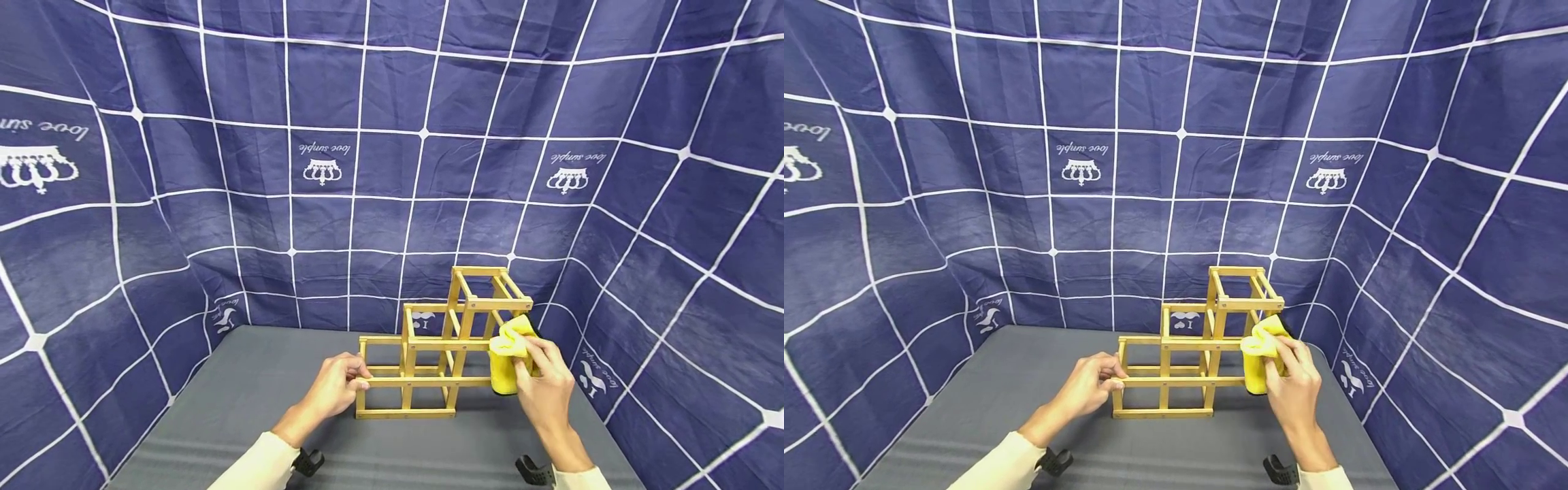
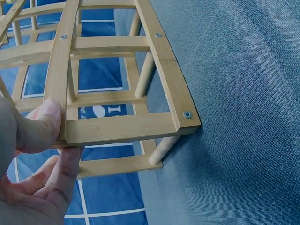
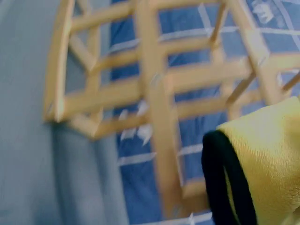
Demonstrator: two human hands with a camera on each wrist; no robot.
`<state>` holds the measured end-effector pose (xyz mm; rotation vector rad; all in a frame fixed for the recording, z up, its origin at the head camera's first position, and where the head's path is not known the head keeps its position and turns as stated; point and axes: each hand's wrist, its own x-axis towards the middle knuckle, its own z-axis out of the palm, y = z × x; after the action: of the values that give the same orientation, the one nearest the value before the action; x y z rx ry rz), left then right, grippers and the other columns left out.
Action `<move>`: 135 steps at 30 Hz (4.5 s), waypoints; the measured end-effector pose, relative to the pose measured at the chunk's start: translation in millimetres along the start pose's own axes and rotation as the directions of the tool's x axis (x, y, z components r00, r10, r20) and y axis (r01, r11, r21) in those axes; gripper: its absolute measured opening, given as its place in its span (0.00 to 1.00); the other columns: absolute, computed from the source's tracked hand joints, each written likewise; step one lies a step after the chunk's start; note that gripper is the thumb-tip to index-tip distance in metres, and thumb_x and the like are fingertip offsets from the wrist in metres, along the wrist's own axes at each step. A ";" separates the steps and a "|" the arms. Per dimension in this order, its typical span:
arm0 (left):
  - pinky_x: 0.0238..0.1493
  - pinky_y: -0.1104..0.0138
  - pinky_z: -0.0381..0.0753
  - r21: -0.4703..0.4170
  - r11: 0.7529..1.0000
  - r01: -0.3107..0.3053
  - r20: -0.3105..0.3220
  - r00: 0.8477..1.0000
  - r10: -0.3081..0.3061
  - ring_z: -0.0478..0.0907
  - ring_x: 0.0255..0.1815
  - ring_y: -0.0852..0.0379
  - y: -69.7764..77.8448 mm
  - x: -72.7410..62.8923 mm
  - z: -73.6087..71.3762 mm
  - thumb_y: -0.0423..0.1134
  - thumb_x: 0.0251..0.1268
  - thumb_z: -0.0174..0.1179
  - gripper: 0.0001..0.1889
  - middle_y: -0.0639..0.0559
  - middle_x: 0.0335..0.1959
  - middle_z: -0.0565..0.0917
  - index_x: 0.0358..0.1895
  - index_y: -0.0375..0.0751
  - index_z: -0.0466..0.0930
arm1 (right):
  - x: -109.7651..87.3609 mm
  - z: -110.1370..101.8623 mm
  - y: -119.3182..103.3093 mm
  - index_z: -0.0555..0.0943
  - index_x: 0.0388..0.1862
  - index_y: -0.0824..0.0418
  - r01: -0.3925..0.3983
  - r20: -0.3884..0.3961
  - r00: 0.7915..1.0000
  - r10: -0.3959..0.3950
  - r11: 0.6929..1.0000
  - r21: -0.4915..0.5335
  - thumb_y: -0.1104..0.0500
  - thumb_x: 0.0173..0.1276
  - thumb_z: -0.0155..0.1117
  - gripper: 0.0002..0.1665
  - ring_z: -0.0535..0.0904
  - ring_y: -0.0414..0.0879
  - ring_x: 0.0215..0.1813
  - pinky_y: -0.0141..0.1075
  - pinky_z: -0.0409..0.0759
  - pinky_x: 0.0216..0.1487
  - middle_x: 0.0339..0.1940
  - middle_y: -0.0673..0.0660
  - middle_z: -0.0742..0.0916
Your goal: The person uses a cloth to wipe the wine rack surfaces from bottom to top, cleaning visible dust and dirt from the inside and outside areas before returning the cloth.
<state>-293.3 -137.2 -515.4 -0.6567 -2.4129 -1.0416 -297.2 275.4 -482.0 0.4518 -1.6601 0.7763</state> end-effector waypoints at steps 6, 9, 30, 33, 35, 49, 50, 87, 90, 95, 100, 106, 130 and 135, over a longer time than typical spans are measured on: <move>0.46 0.68 0.98 -0.003 1.000 -0.004 0.001 1.000 0.004 0.98 0.46 0.40 0.7 1.5 1.4 0.25 0.61 0.84 0.12 0.43 0.43 0.93 0.33 0.44 0.90 | 21.8 4.6 -31.1 0.97 0.52 0.65 -0.316 0.020 0.948 0.317 0.948 -0.029 0.75 0.65 0.84 0.17 0.78 0.17 0.43 0.13 0.73 0.46 0.45 0.62 0.97; 0.46 0.68 0.98 0.000 1.000 -0.001 0.005 1.000 0.001 0.98 0.46 0.40 0.2 1.7 1.5 0.25 0.61 0.84 0.12 0.43 0.44 0.93 0.33 0.44 0.90 | 30.4 10.5 -40.8 0.98 0.51 0.63 -0.430 0.053 0.901 0.430 0.903 -0.009 0.68 0.68 0.89 0.14 0.80 0.17 0.37 0.12 0.76 0.41 0.44 0.60 0.97; 0.47 0.67 0.98 0.029 0.999 0.032 0.029 0.999 -0.033 0.98 0.44 0.42 -1.0 2.9 2.6 0.24 0.59 0.85 0.14 0.45 0.43 0.93 0.32 0.47 0.89 | 50.0 41.0 -58.2 0.98 0.57 0.60 -0.628 0.257 0.750 0.609 0.778 -0.012 0.54 0.72 0.90 0.19 0.87 0.25 0.36 0.17 0.82 0.37 0.43 0.65 0.99; 0.47 0.67 0.98 0.038 0.999 0.038 0.026 0.999 -0.039 0.98 0.43 0.44 -0.8 3.3 2.9 0.24 0.59 0.84 0.15 0.46 0.42 0.92 0.32 0.47 0.89 | 50.6 41.9 -55.6 0.97 0.56 0.60 -0.604 0.291 0.761 0.580 0.797 -0.009 0.53 0.73 0.89 0.19 0.88 0.28 0.37 0.18 0.83 0.38 0.43 0.64 0.99; 0.47 0.67 0.98 0.041 0.998 0.045 0.025 0.999 -0.046 0.97 0.42 0.45 -0.5 3.2 3.1 0.24 0.59 0.84 0.15 0.47 0.41 0.92 0.31 0.48 0.89 | 50.5 43.2 -54.0 0.97 0.55 0.60 -0.585 0.323 0.765 0.557 0.811 -0.010 0.51 0.74 0.88 0.18 0.88 0.31 0.37 0.19 0.83 0.39 0.43 0.64 0.98; 0.46 0.66 0.98 0.048 0.996 0.069 0.007 0.998 -0.069 0.97 0.41 0.46 2.5 2.4 0.2 0.23 0.58 0.85 0.16 0.48 0.40 0.92 0.31 0.48 0.89 | 62.4 49.0 -57.6 0.93 0.37 0.60 -0.486 0.441 0.743 0.504 0.859 -0.162 0.52 0.73 0.87 0.14 0.83 0.47 0.33 0.35 0.78 0.34 0.31 0.58 0.91; 0.46 0.66 0.97 0.046 0.997 0.067 0.008 0.998 -0.067 0.97 0.41 0.46 3.1 2.6 0.2 0.23 0.58 0.85 0.16 0.48 0.40 0.92 0.31 0.48 0.89 | 63.6 47.7 -57.7 0.94 0.38 0.60 -0.472 0.456 0.735 0.502 0.861 -0.189 0.52 0.73 0.87 0.13 0.85 0.49 0.34 0.36 0.79 0.35 0.32 0.59 0.92; 0.43 0.68 0.95 0.057 0.996 0.070 -0.039 0.997 -0.067 0.93 0.37 0.55 7.3 -1.4 6.8 0.23 0.57 0.85 0.18 0.52 0.36 0.89 0.29 0.50 0.87 | 44.5 -20.8 -26.8 0.93 0.57 0.77 -0.437 -0.385 0.768 0.511 0.858 0.268 0.71 0.73 0.83 0.17 0.79 0.32 0.37 0.21 0.76 0.39 0.41 0.34 0.90; 0.42 0.69 0.94 0.060 0.995 0.075 -0.036 0.997 -0.073 0.92 0.37 0.57 7.0 -1.1 6.3 0.23 0.58 0.85 0.18 0.53 0.36 0.89 0.29 0.50 0.87 | 49.2 -19.4 -15.4 0.95 0.57 0.72 -0.454 -0.320 0.803 0.502 0.864 0.217 0.70 0.74 0.83 0.15 0.81 0.30 0.40 0.20 0.77 0.42 0.43 0.31 0.89; 0.41 0.70 0.93 0.056 0.995 0.079 -0.027 0.997 -0.078 0.92 0.36 0.58 6.0 -0.3 5.8 0.23 0.58 0.85 0.18 0.53 0.36 0.88 0.30 0.50 0.87 | 49.3 -7.3 3.9 0.95 0.57 0.71 -0.495 0.044 0.869 0.493 0.866 0.074 0.70 0.75 0.82 0.14 0.82 0.24 0.40 0.13 0.79 0.44 0.45 0.46 0.94; 0.41 0.70 0.92 0.061 0.996 0.069 -0.026 0.997 -0.068 0.91 0.35 0.60 5.3 0.4 5.8 0.22 0.56 0.85 0.19 0.54 0.35 0.88 0.30 0.50 0.87 | 46.8 -4.8 12.5 0.92 0.57 0.70 -0.508 0.266 0.823 0.503 0.860 -0.054 0.65 0.78 0.81 0.13 0.79 0.26 0.34 0.16 0.77 0.37 0.40 0.68 0.94; 0.42 0.69 0.94 0.052 0.996 0.069 -0.032 0.997 -0.068 0.93 0.36 0.58 5.4 3.5 4.8 0.22 0.58 0.84 0.18 0.54 0.36 0.90 0.30 0.49 0.87 | 40.7 -11.4 21.1 0.93 0.57 0.68 -0.482 0.346 0.807 0.478 0.872 -0.082 0.58 0.79 0.83 0.16 0.87 0.34 0.37 0.19 0.81 0.37 0.44 0.71 0.96; 0.42 0.69 0.94 0.053 0.996 0.069 -0.043 0.997 -0.066 0.94 0.36 0.54 6.4 0.1 6.8 0.21 0.58 0.84 0.19 0.52 0.37 0.90 0.30 0.49 0.86 | 99.3 0.3 -14.8 0.92 0.54 0.72 0.096 0.056 0.994 -0.090 0.990 -0.103 0.75 0.62 0.82 0.20 0.86 0.70 0.57 0.46 0.80 0.63 0.51 0.72 0.95; 0.43 0.69 0.95 0.063 0.995 0.073 -0.031 0.997 -0.071 0.94 0.37 0.55 8.0 -2.1 9.1 0.21 0.58 0.84 0.18 0.50 0.40 0.92 0.30 0.49 0.87 | 109.8 -0.5 -25.8 0.92 0.57 0.61 0.273 0.385 0.902 -0.195 0.949 -0.159 0.64 0.64 0.85 0.22 0.88 0.68 0.58 0.65 0.79 0.56 0.53 0.63 0.96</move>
<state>-288.8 -126.0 -517.8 -0.5336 -2.4499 -0.9909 -305.6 270.2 -369.7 0.6632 -1.9638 0.3417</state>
